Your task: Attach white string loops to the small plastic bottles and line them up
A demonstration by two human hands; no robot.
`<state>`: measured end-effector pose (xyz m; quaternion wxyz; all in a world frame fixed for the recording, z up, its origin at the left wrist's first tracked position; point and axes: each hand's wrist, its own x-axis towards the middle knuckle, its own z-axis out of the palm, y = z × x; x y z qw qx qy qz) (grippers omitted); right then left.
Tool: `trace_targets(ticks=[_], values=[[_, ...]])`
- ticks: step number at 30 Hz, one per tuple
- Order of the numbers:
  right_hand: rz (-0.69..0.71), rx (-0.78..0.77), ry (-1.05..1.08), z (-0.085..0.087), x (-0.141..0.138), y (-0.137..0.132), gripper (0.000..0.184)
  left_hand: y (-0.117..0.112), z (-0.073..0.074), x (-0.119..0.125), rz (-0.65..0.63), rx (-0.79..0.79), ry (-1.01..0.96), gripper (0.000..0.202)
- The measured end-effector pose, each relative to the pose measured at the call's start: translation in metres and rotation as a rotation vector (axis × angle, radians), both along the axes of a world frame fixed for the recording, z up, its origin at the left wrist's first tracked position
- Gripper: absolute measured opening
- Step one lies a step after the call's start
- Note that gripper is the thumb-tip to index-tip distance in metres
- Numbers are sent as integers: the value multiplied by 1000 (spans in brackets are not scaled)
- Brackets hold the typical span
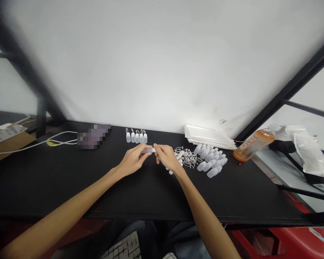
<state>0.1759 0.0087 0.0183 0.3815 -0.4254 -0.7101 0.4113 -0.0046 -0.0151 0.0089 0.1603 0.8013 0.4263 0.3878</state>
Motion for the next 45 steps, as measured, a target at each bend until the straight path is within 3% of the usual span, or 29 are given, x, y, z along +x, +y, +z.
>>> trace_targets(ticks=[7,10,16,20,24,29,37,45], values=[[3,54,101,12,0,-5,41,1,9,0,-79,-198,-233,24],[60,-2,176,11,-3,-8,38,-1,10,0,-76,-191,-200,26],[78,-108,191,3,-8,-4,51,-2,6,0,-9,-68,-95,23],[-13,1,114,1,-9,-4,49,1,9,-1,-60,-160,-183,26],[3,51,134,2,-11,-7,43,1,15,-2,-119,-254,-289,28],[70,-22,146,7,-8,-8,49,-1,16,-3,-44,-227,-202,23],[16,48,87,4,-7,-9,44,4,13,-5,-153,-321,-282,26],[31,108,72,6,-6,-12,43,-1,16,-1,-88,-232,-177,21]])
